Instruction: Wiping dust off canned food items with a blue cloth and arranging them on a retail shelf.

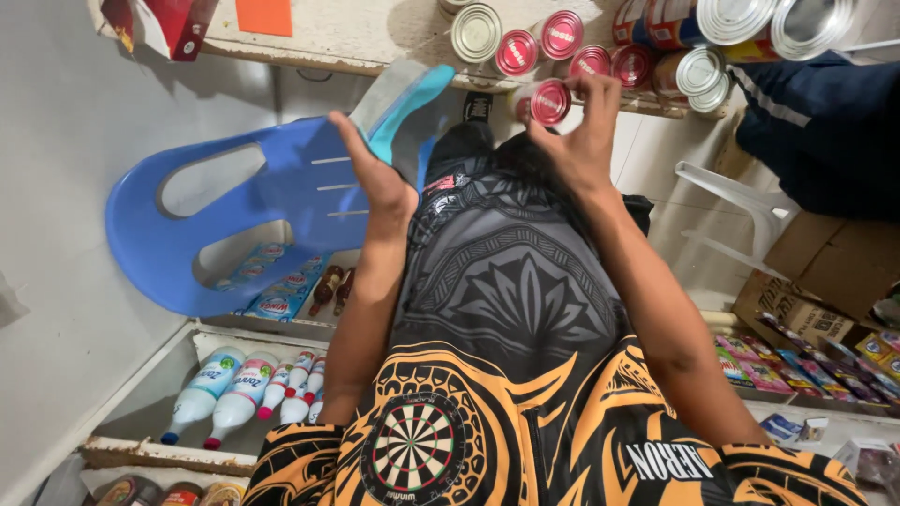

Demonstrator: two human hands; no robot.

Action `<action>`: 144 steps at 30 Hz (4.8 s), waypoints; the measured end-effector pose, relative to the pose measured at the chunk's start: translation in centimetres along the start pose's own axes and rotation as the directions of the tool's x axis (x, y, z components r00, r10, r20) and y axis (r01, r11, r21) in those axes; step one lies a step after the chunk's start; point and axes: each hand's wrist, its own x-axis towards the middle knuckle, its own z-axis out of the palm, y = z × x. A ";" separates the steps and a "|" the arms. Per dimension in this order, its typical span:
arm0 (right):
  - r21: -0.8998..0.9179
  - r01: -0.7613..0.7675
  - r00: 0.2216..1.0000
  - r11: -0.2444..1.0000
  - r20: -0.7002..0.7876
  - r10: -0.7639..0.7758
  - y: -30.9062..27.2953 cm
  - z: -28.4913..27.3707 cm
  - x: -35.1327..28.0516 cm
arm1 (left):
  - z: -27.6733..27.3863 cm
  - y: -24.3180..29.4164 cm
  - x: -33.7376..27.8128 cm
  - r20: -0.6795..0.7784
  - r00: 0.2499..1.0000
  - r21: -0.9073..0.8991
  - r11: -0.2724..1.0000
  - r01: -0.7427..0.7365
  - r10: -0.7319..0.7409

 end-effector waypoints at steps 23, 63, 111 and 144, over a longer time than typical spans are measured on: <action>0.289 -0.062 0.310 0.955 -0.904 0.294 -11.3 -14.6 -19.3 | 18.9 -7.5 -16.9 0.828 -0.169 0.531 0.845 -0.068 -0.534; 0.135 -0.538 0.716 0.832 -0.447 0.536 0.7 10.7 -0.6 | 8.2 7.9 12.5 0.430 0.901 0.306 0.947 -0.096 -0.048; -0.095 -0.619 0.609 0.780 -0.684 0.400 10.4 -1.7 -3.2 | 12.3 -2.7 8.5 0.371 0.579 0.873 0.485 0.049 -0.726; 0.407 -0.221 -0.113 0.886 -0.913 0.391 -11.7 2.8 -10.5 | 19.1 -5.7 -1.5 0.530 -0.406 0.781 0.615 -0.108 -0.744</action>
